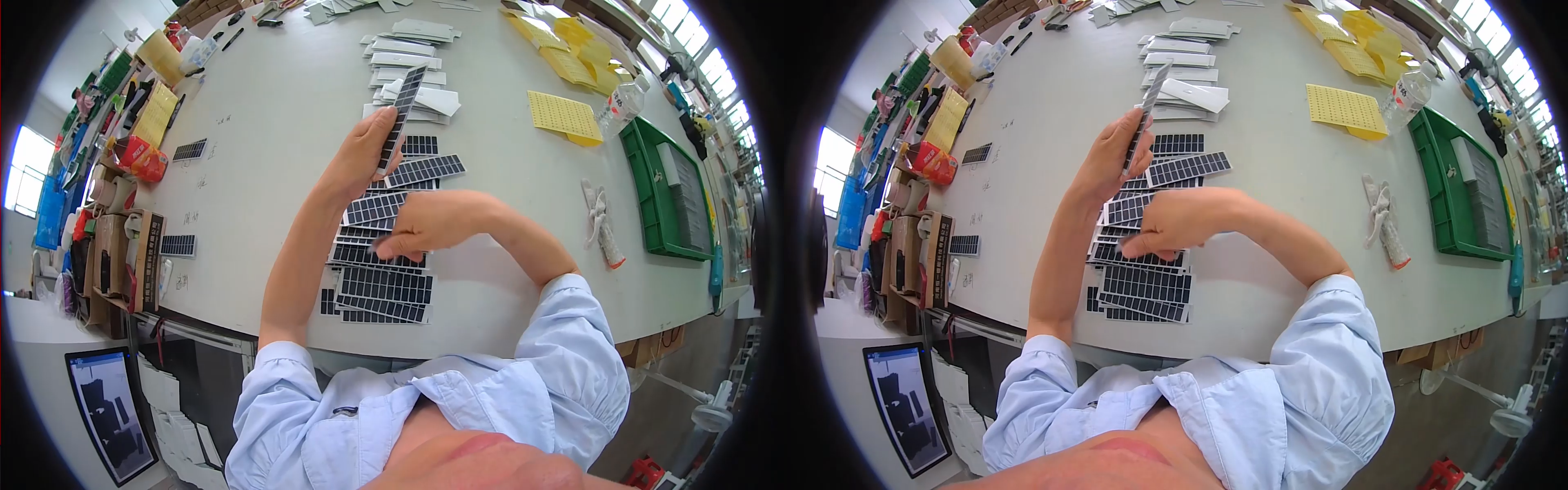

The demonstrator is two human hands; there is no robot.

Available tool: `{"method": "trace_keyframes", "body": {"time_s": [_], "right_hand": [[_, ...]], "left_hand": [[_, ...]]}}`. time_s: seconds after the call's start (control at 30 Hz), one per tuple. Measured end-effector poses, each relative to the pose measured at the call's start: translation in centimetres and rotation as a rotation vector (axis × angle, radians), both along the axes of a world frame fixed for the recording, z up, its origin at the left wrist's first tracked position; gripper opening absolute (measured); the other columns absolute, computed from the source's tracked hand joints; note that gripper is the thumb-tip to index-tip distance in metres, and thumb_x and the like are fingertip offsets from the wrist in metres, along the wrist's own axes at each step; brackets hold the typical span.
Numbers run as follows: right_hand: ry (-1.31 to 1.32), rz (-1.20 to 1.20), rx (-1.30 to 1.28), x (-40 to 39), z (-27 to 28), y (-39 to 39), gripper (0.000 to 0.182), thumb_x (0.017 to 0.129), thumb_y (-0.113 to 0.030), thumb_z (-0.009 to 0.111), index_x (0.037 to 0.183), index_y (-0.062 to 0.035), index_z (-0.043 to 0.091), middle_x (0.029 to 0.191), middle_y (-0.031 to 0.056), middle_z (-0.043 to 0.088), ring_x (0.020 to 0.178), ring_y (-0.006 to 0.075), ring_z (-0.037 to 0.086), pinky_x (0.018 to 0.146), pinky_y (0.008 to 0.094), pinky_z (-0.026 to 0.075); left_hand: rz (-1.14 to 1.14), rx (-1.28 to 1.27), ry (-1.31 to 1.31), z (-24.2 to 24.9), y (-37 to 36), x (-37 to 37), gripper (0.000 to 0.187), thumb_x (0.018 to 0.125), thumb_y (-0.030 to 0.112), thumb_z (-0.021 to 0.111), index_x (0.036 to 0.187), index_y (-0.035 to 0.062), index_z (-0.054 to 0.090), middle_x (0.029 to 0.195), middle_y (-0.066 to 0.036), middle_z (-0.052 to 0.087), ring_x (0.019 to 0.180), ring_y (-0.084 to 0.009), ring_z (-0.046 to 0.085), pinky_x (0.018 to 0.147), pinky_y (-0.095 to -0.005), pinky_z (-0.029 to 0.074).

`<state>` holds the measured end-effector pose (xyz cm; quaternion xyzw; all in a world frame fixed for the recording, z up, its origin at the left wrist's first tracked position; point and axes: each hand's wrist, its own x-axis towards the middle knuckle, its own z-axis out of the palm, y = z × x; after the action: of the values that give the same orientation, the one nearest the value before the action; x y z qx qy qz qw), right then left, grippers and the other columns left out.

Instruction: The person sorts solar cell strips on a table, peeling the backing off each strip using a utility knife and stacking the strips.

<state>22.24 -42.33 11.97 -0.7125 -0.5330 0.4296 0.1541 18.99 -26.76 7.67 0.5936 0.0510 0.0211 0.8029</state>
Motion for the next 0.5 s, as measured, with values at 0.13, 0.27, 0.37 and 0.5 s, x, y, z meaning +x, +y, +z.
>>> {"method": "trace_keyframes", "body": {"time_s": [0.13,0.27,0.37,0.5], "right_hand": [[0.166,-0.245,0.231,2.8,-0.4,-1.1,0.05,0.1,-0.037,0.046,0.065,-0.005,0.064,0.058,0.0019,0.059,0.047,0.0105,0.053,0.046,0.0262,0.044],[0.319,-0.561,0.493,6.1,-1.8,-0.5,0.062,0.103,-0.043,0.039,0.062,-0.0014,0.06,0.057,0.0045,0.057,0.043,0.0105,0.049,0.042,0.0252,0.043],[0.145,-0.348,0.177,3.4,-1.5,0.1,0.061,0.097,-0.055,0.045,0.071,-0.0041,0.067,0.059,0.0038,0.058,0.052,0.0125,0.055,0.047,0.0298,0.046],[0.032,0.017,-0.014,0.9,-1.1,0.2,0.051,0.095,-0.046,0.056,0.069,-0.0052,0.069,0.063,0.0014,0.064,0.053,0.012,0.057,0.05,0.0288,0.047]], "left_hand": [[-0.003,-0.039,-0.024,-0.1,0.5,0.0,0.035,0.106,0.037,0.038,0.096,0.0056,0.051,0.056,0.003,0.042,0.043,-0.0052,0.035,0.037,-0.0208,0.025],[-0.025,0.044,-0.022,-0.5,0.0,0.2,0.036,0.106,0.037,0.038,0.092,0.0072,0.052,0.057,0.003,0.044,0.044,-0.0049,0.035,0.037,-0.0209,0.025],[0.002,0.09,-0.015,-0.3,-0.1,-0.1,0.036,0.106,0.037,0.038,0.093,0.0072,0.052,0.057,0.003,0.043,0.043,-0.0045,0.034,0.037,-0.0205,0.024],[-0.01,-0.049,0.011,-0.3,0.8,0.1,0.033,0.106,0.036,0.039,0.096,0.0067,0.051,0.056,0.003,0.041,0.041,-0.0045,0.033,0.037,-0.0202,0.023]]}}
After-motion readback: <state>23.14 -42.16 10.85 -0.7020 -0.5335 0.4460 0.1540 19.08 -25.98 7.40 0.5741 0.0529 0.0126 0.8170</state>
